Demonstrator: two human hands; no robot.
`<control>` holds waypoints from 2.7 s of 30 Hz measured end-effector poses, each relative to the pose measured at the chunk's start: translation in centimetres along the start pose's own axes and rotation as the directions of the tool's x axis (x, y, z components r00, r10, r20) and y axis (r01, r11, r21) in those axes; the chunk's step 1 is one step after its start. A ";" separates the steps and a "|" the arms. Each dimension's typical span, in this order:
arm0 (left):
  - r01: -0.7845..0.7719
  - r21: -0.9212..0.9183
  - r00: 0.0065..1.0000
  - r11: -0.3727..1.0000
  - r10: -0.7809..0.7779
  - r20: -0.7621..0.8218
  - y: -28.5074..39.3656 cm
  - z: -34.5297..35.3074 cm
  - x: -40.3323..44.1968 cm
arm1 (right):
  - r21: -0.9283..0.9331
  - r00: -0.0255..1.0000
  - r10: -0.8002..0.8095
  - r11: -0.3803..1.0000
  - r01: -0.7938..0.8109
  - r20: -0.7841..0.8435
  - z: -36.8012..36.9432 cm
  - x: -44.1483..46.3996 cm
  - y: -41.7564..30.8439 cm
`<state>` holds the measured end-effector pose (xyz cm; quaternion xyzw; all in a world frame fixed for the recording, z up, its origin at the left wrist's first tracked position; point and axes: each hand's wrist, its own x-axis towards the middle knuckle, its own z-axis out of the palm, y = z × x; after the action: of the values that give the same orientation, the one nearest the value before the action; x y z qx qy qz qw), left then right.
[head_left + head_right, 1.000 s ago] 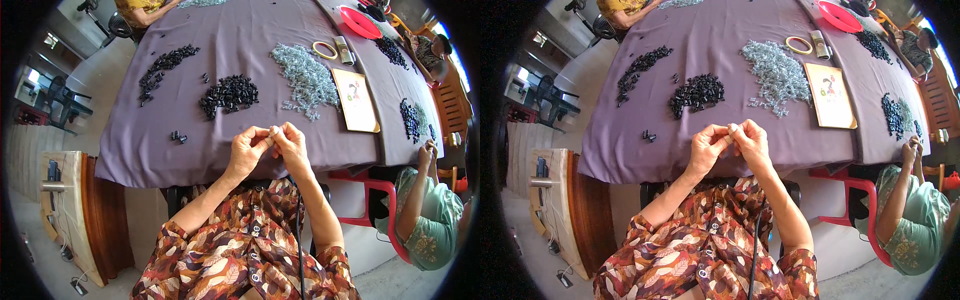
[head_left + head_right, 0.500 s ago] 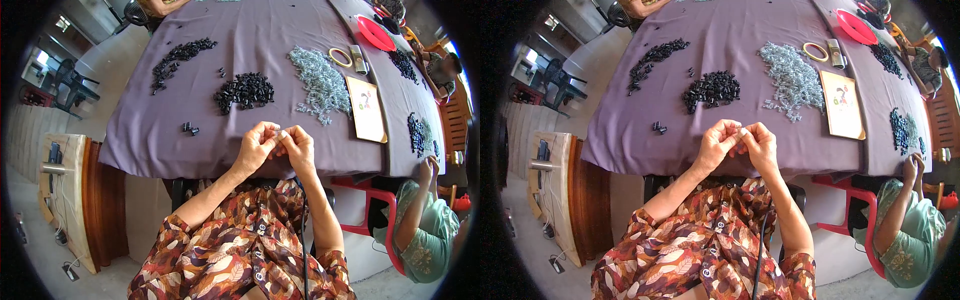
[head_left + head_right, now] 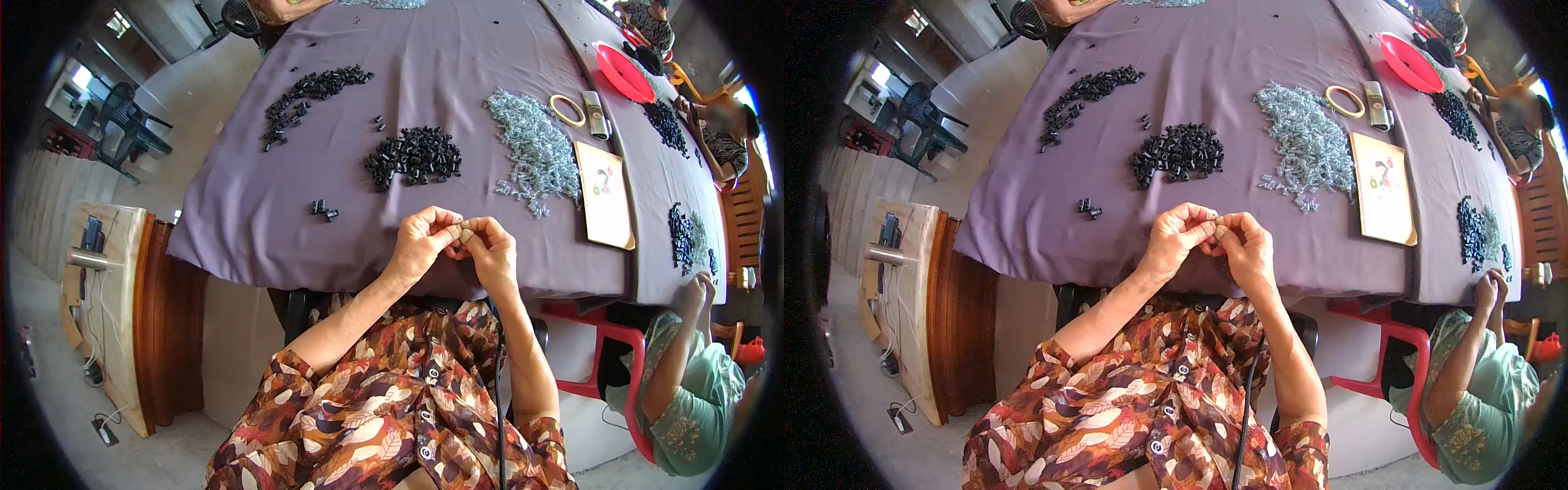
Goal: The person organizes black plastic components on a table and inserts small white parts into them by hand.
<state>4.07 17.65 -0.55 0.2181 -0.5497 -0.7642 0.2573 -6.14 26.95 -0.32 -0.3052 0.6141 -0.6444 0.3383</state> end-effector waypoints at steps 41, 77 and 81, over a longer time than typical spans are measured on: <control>0.051 0.025 0.999 0.998 -0.051 -0.007 0.2 0.5 0.0 | 0.045 1.000 -0.028 0.999 0.028 0.007 -0.1 0.0 -0.5; 0.089 -0.053 0.994 0.995 -0.092 -0.057 0.4 0.3 0.1 | -0.334 0.947 -0.321 0.890 0.311 0.028 -0.1 -0.1 -0.9; 0.090 0.018 0.993 0.996 -0.088 -0.075 0.4 0.5 0.1 | -0.149 0.974 -0.226 0.964 0.222 -0.015 0.3 -0.2 0.8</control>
<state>3.75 17.87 0.01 0.2731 -0.5375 -0.7606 0.2407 -5.74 26.92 -1.07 -0.3865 0.6264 -0.6366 0.2302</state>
